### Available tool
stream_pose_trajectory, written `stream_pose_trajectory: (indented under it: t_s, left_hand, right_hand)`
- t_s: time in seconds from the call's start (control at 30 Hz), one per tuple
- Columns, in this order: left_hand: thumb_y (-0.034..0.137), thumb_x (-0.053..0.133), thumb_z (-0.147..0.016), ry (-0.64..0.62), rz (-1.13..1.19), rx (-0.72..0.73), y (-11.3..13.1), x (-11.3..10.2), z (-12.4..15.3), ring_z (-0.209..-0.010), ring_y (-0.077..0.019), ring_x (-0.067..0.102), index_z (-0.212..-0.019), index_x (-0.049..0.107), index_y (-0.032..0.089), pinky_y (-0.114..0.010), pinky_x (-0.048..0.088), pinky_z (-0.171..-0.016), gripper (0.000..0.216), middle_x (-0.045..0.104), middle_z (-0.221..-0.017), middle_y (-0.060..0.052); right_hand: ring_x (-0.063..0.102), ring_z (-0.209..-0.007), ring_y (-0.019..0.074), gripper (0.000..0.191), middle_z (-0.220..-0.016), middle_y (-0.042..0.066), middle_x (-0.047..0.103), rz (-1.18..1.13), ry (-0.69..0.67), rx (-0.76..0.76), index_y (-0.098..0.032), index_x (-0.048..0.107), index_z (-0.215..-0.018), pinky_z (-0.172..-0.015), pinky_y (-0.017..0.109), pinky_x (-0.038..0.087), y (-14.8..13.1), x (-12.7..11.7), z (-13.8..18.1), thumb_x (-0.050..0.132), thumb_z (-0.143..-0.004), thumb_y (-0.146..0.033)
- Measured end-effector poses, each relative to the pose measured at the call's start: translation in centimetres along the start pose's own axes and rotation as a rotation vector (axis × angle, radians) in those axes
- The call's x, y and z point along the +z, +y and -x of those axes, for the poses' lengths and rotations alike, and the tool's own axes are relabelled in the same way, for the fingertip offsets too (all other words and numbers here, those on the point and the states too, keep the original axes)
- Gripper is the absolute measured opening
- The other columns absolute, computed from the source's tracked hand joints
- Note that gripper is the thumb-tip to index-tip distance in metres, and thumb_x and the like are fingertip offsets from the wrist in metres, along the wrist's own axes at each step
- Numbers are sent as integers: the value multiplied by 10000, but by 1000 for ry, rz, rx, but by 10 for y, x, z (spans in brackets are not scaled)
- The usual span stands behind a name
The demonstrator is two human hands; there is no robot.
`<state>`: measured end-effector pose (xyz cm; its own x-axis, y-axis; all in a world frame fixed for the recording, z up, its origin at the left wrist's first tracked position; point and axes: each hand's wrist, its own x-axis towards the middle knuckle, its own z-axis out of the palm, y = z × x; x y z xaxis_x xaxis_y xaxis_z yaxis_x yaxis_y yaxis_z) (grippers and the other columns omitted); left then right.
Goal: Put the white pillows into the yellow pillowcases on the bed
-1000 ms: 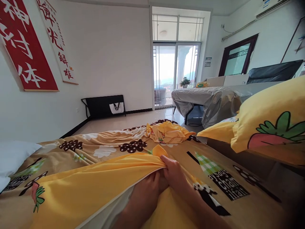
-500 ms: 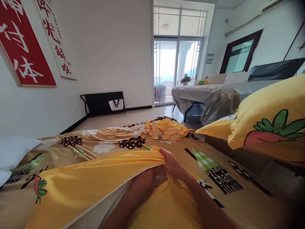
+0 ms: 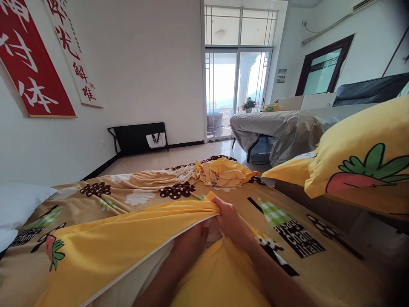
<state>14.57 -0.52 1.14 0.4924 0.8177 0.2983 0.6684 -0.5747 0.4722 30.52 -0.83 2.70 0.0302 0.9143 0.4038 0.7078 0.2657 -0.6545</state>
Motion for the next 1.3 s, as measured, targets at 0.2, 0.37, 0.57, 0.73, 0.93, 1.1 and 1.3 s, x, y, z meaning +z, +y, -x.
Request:
stream_pose_trajectory:
  t_s: [0.2, 0.37, 0.57, 0.73, 0.93, 1.1, 1.3]
  left_hand:
    - [329, 403, -912, -74, -17, 201, 1, -8, 2, -1373, -261, 343, -1394, 419, 292, -478, 205, -1170, 484, 401, -1489, -26]
    - [327, 357, -925, -16, 73, 35, -7, -2, -2, -1359, -273, 361, -1272, 563, 232, -487, 194, -1173, 414, 495, -1419, -56]
    - [258, 397, -921, -12, 132, 127, 0, -2, 0, -1257, -250, 475, -1243, 572, 243, -459, 303, -1118, 366, 565, -1339, -68]
    - [207, 486, -883, -58, 17, 318, 9, -4, 7, -1195, -239, 525, -1138, 605, 241, -402, 394, -1048, 283, 594, -1288, -69]
    - [194, 431, -915, -43, 94, 318, 10, -6, 7, -1050, -193, 598, -1018, 608, 228, -306, 445, -942, 208, 665, -1136, -56]
    - [239, 441, -909, -106, 59, 223, 6, -2, 5, -997, -209, 600, -983, 643, 237, -329, 446, -922, 215, 678, -1092, -47]
    - [245, 455, -890, -105, 144, 79, 2, 7, 1, -1170, -230, 541, -1091, 634, 243, -367, 382, -1034, 269, 629, -1247, -39]
  right_hand:
    - [526, -723, 164, 252, -760, 32, 615, 112, 29, -4, -196, 545, -772, -656, 243, 319, 4, 4, -2, 403, -626, -48]
    - [518, -821, 179, 272, -855, 54, 567, 71, 126, -123, -192, 575, -741, -712, 256, 371, 8, 7, -4, 410, -588, -38]
    - [478, -989, 219, 354, -1040, 83, 562, 37, 209, -190, -197, 642, -850, -883, 342, 392, 14, 11, -5, 436, -602, -49]
    - [492, -1023, 216, 369, -1088, 75, 580, 36, 189, -180, -202, 653, -876, -913, 354, 382, 15, 11, -5, 434, -622, -50]
    - [508, -1085, 214, 356, -1184, 72, 570, 10, 105, -146, -200, 618, -933, -936, 345, 371, 12, 9, -4, 432, -663, -61]
    - [538, -1011, 214, 378, -1083, 101, 596, 37, 40, -8, -170, 555, -977, -882, 326, 381, 7, 5, -2, 407, -650, -50]
    - [539, -870, 170, 306, -975, 68, 594, 60, 41, -4, -184, 548, -865, -781, 252, 371, 3, 1, -3, 408, -629, -47]
